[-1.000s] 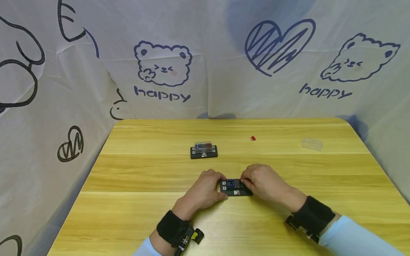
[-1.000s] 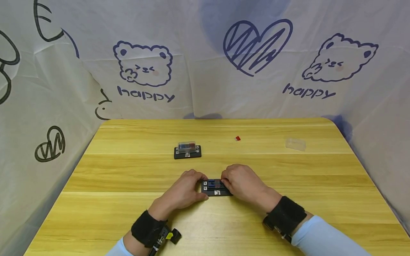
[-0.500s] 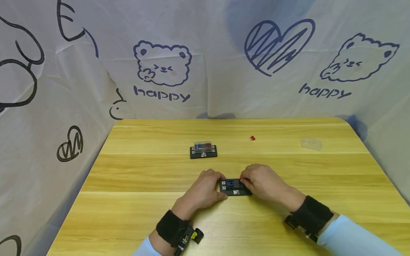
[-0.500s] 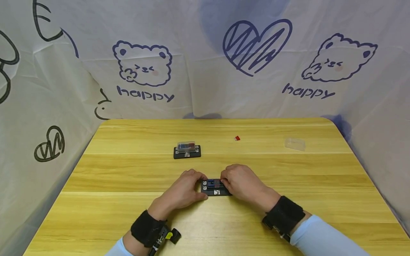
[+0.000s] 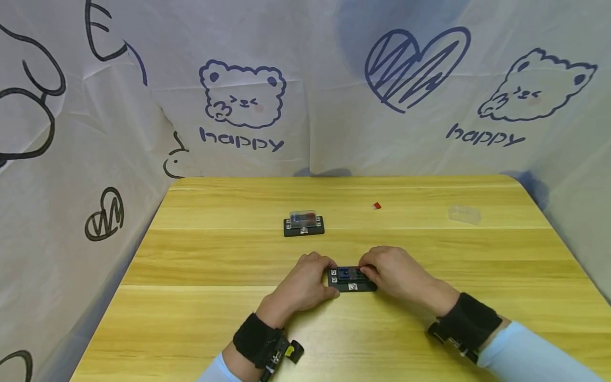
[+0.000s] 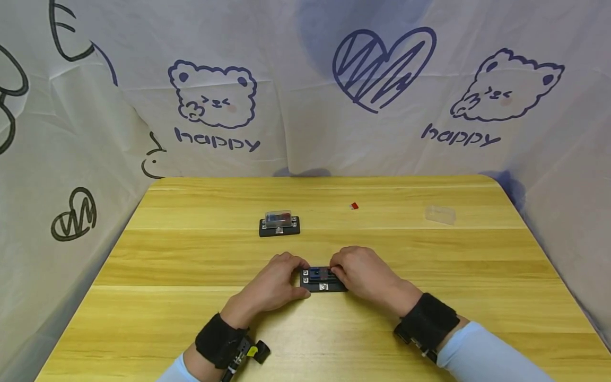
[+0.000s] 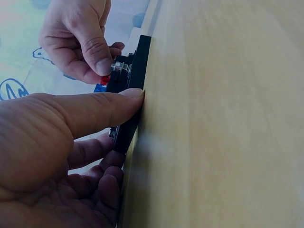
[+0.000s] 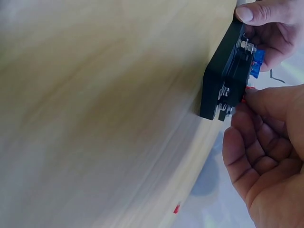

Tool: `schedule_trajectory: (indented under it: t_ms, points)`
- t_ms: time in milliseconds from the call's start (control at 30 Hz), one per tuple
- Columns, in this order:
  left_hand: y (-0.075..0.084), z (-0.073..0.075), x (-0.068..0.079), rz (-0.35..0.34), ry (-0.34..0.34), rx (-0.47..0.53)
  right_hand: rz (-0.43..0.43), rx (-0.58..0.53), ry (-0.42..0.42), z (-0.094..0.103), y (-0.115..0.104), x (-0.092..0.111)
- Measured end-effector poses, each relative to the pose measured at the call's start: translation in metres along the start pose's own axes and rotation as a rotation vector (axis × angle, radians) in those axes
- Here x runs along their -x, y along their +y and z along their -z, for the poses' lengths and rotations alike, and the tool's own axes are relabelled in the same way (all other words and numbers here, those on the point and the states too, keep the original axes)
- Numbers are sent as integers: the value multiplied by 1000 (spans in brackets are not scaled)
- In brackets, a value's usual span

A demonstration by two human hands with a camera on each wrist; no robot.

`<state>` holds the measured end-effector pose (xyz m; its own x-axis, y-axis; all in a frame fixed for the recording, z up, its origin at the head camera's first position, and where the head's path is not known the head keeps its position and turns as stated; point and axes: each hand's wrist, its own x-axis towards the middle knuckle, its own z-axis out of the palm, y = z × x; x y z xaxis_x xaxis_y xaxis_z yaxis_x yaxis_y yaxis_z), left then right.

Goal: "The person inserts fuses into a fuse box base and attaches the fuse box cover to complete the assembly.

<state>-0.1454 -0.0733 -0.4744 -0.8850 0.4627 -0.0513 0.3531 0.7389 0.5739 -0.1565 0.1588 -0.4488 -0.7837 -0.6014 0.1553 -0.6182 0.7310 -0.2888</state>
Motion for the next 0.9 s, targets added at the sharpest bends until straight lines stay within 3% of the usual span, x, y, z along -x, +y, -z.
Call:
schedule_trajectory:
  t_ms: [500, 900]
  points:
    - [0, 0, 0, 3, 0, 8, -17, 1, -40, 6, 15, 3]
    - [0, -1, 0, 15, -3, 13, -149, -29, -10, 13, 51, -13]
